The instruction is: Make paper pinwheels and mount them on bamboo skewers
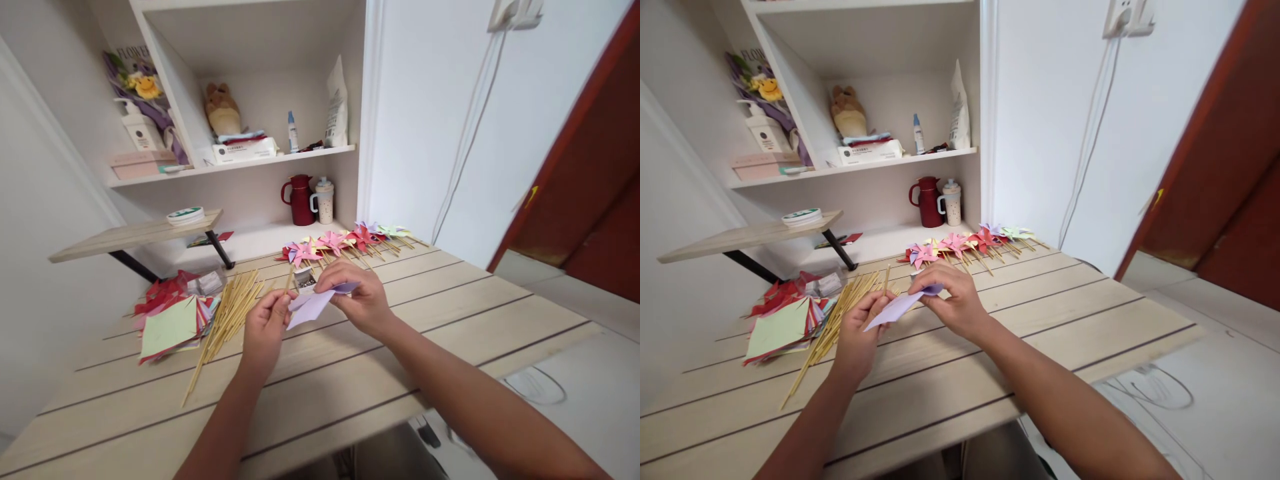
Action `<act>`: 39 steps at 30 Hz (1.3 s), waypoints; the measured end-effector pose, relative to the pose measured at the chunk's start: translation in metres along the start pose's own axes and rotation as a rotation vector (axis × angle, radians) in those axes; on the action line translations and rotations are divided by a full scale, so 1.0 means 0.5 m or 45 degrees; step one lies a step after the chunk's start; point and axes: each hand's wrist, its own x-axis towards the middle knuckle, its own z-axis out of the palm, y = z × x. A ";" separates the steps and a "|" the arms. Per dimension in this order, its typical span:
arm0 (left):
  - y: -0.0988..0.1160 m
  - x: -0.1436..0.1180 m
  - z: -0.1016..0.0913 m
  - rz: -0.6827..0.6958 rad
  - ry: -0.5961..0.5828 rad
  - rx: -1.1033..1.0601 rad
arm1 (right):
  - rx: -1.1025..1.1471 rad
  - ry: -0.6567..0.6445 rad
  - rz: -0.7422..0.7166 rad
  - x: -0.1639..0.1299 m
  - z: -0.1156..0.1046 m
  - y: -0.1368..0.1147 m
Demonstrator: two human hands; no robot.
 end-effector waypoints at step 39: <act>-0.013 -0.025 0.018 0.475 0.004 0.488 | 0.008 0.015 -0.084 -0.002 -0.007 -0.003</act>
